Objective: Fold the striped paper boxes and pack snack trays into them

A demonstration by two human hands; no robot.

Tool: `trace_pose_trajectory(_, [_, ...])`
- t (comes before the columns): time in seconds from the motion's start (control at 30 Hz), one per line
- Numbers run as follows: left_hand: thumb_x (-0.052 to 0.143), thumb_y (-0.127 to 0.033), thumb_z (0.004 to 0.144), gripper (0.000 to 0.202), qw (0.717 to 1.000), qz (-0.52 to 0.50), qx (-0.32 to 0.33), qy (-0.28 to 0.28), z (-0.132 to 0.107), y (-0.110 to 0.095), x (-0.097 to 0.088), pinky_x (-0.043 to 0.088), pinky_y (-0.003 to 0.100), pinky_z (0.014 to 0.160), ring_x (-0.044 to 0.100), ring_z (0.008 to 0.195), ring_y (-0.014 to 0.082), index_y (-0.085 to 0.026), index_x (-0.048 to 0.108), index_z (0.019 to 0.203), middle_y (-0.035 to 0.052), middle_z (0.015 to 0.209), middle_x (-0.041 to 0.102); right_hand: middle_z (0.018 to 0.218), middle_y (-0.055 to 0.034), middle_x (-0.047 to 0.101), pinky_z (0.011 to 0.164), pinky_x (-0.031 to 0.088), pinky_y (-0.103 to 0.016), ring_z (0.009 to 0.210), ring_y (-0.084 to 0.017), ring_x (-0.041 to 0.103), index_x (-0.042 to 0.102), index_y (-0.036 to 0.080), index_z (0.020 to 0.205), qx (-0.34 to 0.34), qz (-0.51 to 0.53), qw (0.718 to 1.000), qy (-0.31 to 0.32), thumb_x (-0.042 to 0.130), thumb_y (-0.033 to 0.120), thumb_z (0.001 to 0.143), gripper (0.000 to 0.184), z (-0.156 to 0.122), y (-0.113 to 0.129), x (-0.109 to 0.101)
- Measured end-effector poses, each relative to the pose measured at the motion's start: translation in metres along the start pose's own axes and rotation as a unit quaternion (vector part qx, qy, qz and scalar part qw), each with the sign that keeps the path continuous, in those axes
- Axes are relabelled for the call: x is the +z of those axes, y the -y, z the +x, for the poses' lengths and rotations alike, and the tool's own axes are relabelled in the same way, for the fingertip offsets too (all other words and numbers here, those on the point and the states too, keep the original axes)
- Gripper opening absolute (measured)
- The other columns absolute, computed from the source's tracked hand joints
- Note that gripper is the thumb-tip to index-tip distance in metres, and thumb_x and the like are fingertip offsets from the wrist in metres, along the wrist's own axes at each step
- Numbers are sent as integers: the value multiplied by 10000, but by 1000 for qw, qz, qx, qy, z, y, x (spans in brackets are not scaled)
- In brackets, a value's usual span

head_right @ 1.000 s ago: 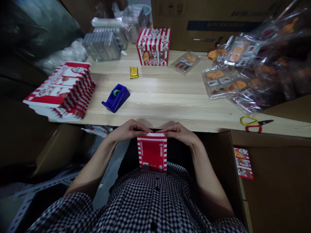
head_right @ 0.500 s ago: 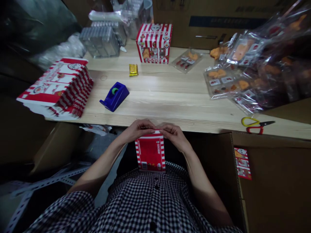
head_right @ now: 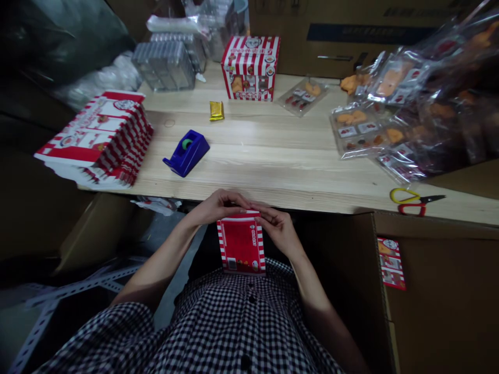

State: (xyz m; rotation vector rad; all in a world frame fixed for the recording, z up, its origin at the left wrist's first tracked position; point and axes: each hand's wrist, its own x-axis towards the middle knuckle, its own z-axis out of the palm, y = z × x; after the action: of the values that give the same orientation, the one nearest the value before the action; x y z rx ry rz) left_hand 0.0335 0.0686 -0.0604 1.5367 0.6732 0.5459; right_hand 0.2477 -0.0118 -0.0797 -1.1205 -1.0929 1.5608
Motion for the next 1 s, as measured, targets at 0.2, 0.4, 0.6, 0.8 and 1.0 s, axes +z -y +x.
trace_pose_trajectory(0.2, [638,-235,931,281,999,16,-19,38,-16,-10,-11,496,378,1033,676,1155,203,-223,728,1198,103,1244,728,1289,-41,713,1115,465,-464,1239,-253,637,766,304,1115,-17,-17,1000,-8,758,380,850,276,-5,0,-8])
trace_pose_trajectory(0.4, [669,-230,906,379,992,-63,-66,-86,-49,-4,0,477,420,1086,647,1220,215,-195,670,1283,120,1367,654,1286,-53,711,1100,479,-455,1252,-253,626,759,293,1091,-18,-27,999,-21,750,361,863,239,-12,-4,-22])
trace_pose_trajectory(0.6, [670,-274,915,314,988,-40,-57,-141,-55,1,16,475,409,1093,649,1211,219,-204,716,1218,104,1311,692,1256,-59,727,1077,501,-495,1211,-271,657,754,301,1069,-3,-21,999,-29,761,348,854,220,-17,-4,-27])
trace_pose_trajectory(0.8, [711,-243,879,258,981,-99,-94,-139,-49,-7,3,549,329,951,734,999,181,-153,745,1118,100,1135,770,1259,-58,725,1061,517,-467,1186,-260,671,756,290,1062,-7,-25,1000,1,764,300,855,208,-16,3,-25])
trace_pose_trajectory(1.0, [744,-213,837,184,976,-106,-126,-140,-44,-10,0,569,302,866,749,874,162,-139,772,1003,88,993,800,1253,-59,718,1055,506,-433,1207,-247,650,731,282,1072,-9,-33,999,17,735,282,881,191,-14,6,-23])
